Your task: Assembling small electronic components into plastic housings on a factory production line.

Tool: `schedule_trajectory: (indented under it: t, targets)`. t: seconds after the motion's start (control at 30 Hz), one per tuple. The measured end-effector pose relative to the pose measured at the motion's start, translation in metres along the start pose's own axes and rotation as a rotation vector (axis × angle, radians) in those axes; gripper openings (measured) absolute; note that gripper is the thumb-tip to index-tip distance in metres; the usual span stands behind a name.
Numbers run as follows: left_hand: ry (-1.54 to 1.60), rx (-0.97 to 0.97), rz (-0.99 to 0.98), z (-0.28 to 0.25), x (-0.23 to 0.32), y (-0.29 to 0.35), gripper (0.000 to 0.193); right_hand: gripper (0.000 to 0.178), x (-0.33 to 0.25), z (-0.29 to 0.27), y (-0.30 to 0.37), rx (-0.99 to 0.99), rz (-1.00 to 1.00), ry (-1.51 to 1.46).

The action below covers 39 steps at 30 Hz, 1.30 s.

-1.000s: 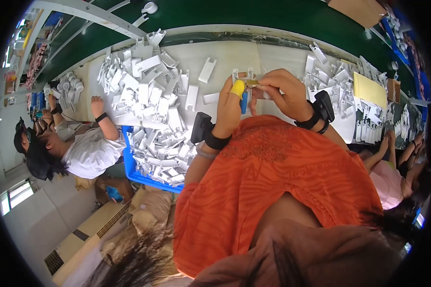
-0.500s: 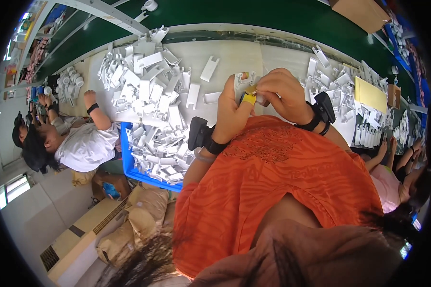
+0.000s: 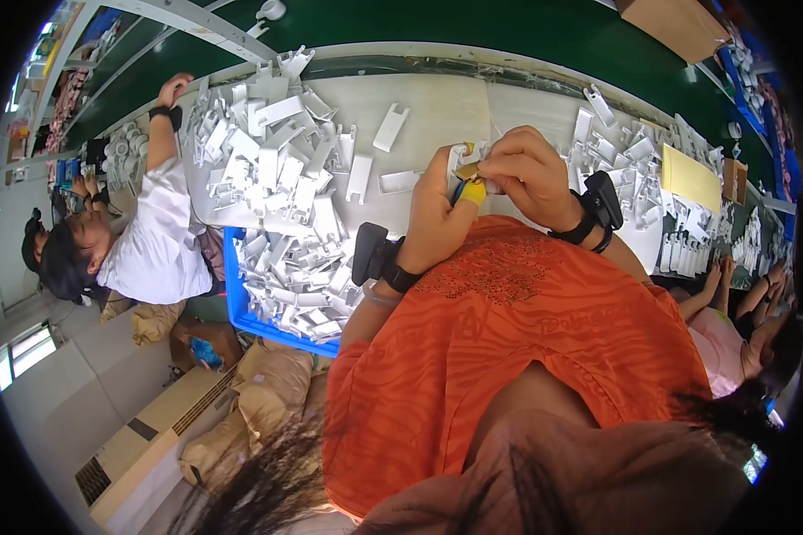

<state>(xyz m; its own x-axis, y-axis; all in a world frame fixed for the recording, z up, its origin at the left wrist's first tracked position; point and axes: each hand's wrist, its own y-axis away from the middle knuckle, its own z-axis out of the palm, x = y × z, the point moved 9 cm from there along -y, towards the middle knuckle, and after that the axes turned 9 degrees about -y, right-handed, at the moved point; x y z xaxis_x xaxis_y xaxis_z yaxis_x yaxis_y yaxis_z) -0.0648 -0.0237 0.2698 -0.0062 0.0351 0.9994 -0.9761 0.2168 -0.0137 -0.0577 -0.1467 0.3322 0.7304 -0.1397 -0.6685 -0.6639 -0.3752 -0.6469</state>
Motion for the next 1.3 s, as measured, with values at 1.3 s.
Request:
schedule_trajectory:
  t: [1.3]
  targets:
    - [0.032, -0.111, -0.045, 0.01, -0.018, 0.004, 0.034, 0.025, -0.001, 0.0, 0.007, 0.002, 0.021, 0.014]
